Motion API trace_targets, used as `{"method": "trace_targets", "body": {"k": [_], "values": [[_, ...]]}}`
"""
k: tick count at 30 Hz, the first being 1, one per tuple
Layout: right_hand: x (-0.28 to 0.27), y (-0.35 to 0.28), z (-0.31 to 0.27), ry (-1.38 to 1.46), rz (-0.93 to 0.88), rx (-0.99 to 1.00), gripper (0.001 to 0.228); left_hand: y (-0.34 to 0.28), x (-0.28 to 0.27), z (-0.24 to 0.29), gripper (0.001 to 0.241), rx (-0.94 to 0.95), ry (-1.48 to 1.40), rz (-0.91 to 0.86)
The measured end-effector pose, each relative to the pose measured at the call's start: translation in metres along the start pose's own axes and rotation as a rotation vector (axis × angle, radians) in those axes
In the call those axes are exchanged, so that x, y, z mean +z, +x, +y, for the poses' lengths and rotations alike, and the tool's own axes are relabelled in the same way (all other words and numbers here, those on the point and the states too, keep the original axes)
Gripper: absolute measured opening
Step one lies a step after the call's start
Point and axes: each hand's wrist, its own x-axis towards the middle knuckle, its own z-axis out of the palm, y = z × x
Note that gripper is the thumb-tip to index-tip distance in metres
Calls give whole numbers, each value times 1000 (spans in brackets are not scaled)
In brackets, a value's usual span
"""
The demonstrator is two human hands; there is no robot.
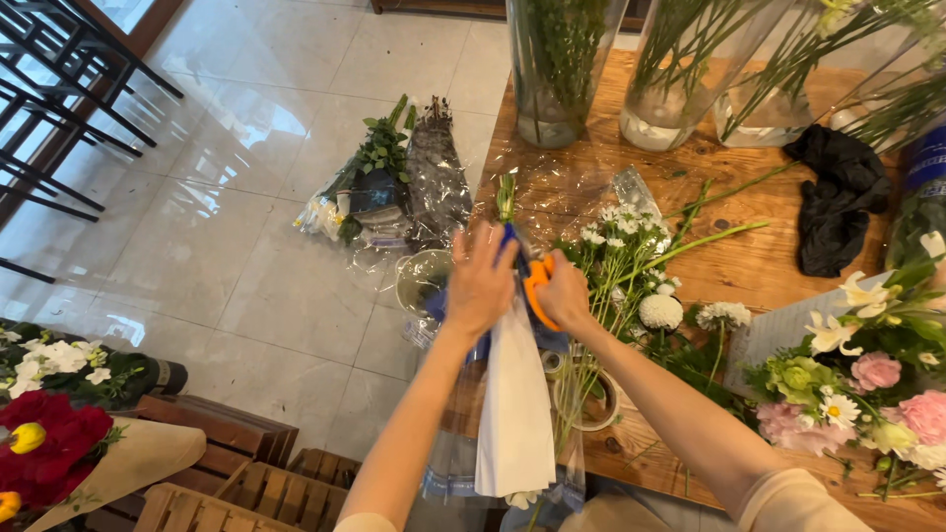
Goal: The person trims flower stems with scissors, removes plastic wrapping from bunches, and places individual flowers into a small arrangement inside a pink box.
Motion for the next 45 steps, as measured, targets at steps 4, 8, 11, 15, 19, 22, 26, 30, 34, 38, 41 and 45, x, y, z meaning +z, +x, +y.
{"method": "trace_targets", "body": {"k": [4,8,11,15,19,22,26,30,34,38,41,45], "values": [[-3,13,12,167,33,82,48,-15,45,-10,44,-70,22,-366],[-12,25,43,174,92,118,42,-18,94,-68,12,-402,-148,-434],[-22,28,61,184,92,243,57,5,94,-117,7,-807,-81,-265],[-46,32,34,131,46,191,55,48,9,-88,16,-989,-284,-129],[-86,23,-52,-317,19,6,46,-4,26,-2,17,-315,-221,-158],[-46,115,22,-720,-12,-7,48,-28,30,51,20,-479,-569,-454],[-44,133,18,-964,-12,-94,35,-20,15,55,51,-578,-442,-626],[-36,154,34,-1106,-99,-236,58,-34,41,47,75,-701,-455,-753],[-33,174,43,-1131,-96,-276,55,-42,60,40,76,-725,-474,-782],[-46,173,21,-1169,-118,-296,52,-40,56,39,77,-730,-489,-779],[-57,170,4,-1233,-125,-316,30,-40,54,39,75,-705,-498,-753],[-61,172,-1,-1353,-159,-333,26,-40,56,39,75,-722,-501,-774]]}}
